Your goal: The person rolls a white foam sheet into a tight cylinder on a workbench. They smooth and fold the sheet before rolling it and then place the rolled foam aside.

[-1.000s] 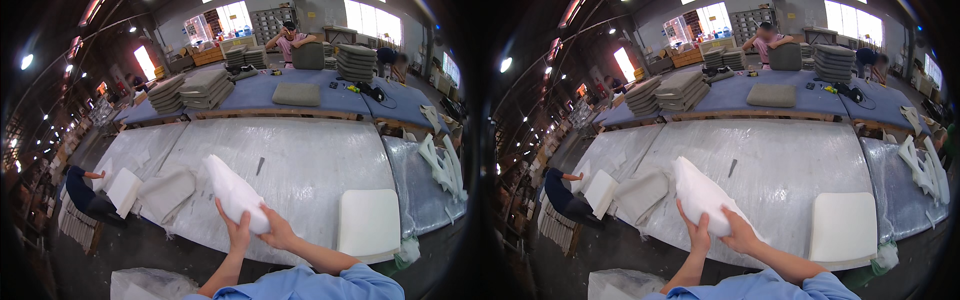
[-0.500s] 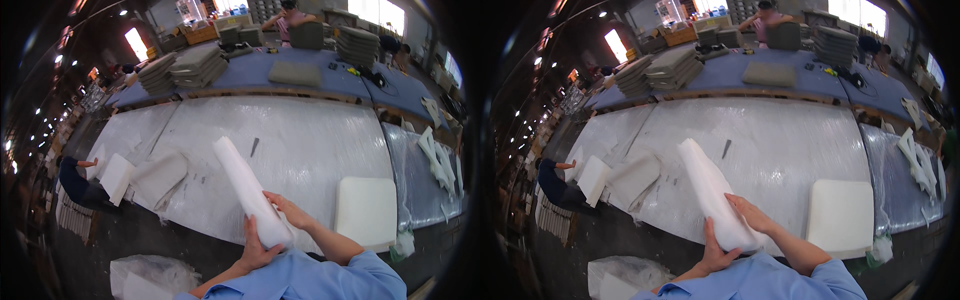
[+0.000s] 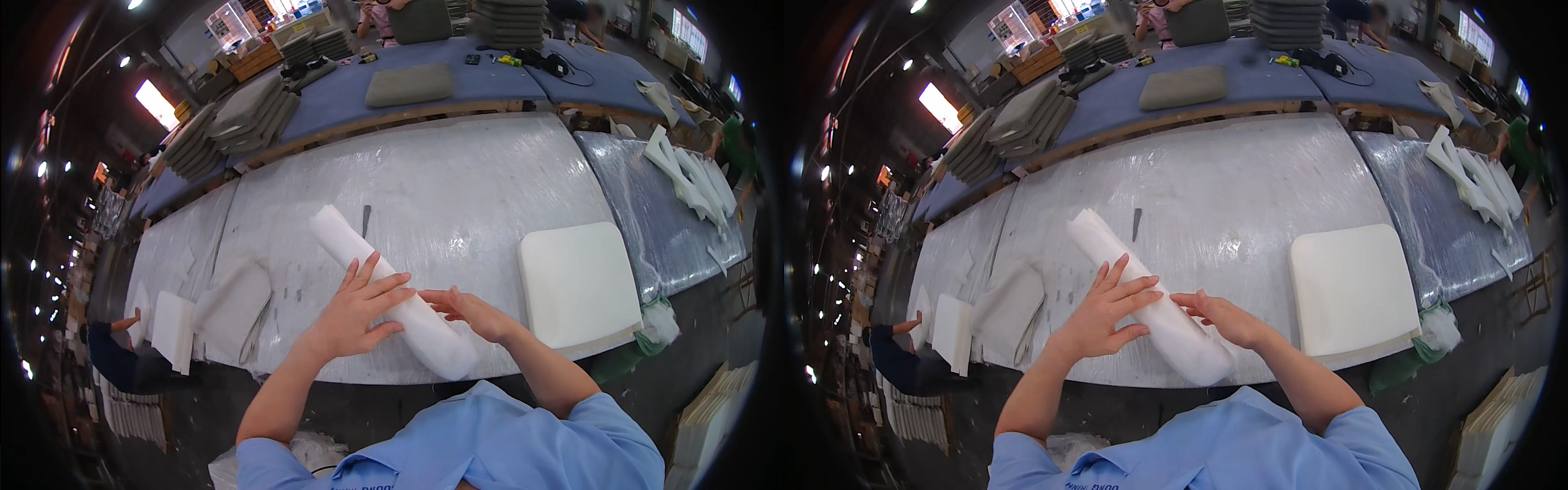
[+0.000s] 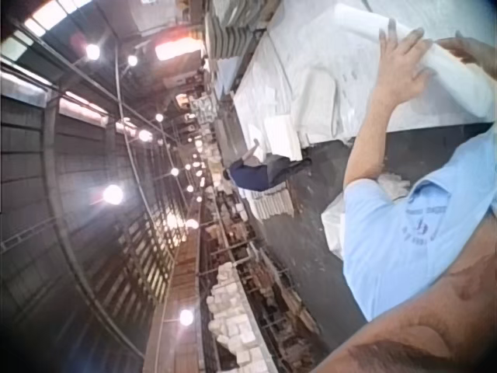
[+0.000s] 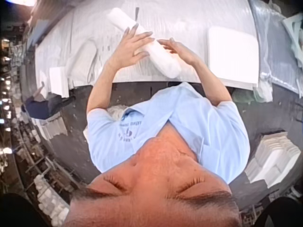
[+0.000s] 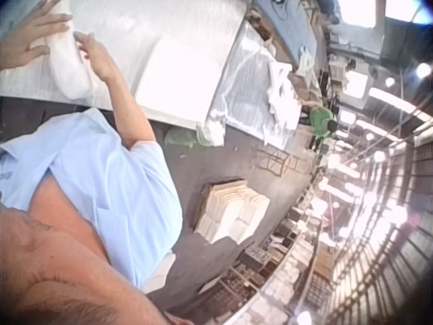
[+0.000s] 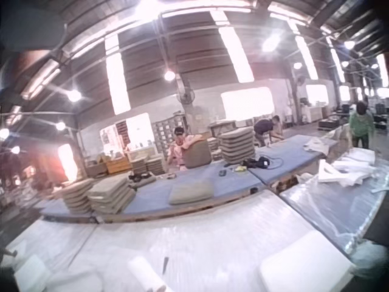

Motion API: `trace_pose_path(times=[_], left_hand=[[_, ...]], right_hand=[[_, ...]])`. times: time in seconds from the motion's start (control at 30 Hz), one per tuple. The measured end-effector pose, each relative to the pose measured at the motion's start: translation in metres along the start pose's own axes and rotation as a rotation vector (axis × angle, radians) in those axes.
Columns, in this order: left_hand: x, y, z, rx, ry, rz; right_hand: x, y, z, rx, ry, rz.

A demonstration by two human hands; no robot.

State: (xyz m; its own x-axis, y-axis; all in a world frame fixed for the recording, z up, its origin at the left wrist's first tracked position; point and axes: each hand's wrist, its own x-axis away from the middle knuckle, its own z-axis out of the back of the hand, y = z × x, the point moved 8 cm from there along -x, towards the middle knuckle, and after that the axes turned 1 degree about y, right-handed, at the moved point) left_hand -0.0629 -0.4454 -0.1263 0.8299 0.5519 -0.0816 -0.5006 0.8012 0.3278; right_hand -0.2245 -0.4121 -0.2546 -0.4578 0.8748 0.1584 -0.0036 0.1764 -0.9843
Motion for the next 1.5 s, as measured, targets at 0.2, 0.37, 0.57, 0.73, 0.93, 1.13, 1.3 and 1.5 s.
trace_pose_path(times=[0.2, 0.37, 0.57, 0.73, 0.93, 1.13, 1.3, 1.5], left_hand=[[-0.026, -0.011, 0.001, 0.15, -0.125, -0.016], [-0.045, -0.014, -0.009, 0.174, -0.206, -0.076], [-0.046, -0.028, -0.012, 0.262, -0.271, -0.115], [-0.04, -0.035, 0.006, 0.136, -0.253, -0.261], [-0.047, -0.042, -0.006, 0.226, -0.378, -0.427], [-0.051, -0.042, -0.008, 0.375, -0.439, -0.398], [-0.054, -0.041, -0.013, 0.356, -0.421, -0.34], [-0.047, -0.032, -0.019, 0.159, -0.299, -0.429]], right_hand=[[0.036, -0.072, 0.001, 0.41, 0.062, 0.062], [0.042, -0.094, -0.023, 0.863, 0.169, 0.087], [0.032, -0.09, -0.035, 0.959, 0.34, 0.117], [0.041, -0.087, -0.036, 0.869, 0.493, 0.129], [0.028, -0.109, -0.069, 1.103, 0.531, -0.135], [0.034, -0.086, -0.068, 0.977, 0.738, -0.093], [0.039, -0.069, -0.059, 0.744, 0.855, -0.154], [0.04, -0.05, -0.048, 0.573, 0.819, -0.225]])
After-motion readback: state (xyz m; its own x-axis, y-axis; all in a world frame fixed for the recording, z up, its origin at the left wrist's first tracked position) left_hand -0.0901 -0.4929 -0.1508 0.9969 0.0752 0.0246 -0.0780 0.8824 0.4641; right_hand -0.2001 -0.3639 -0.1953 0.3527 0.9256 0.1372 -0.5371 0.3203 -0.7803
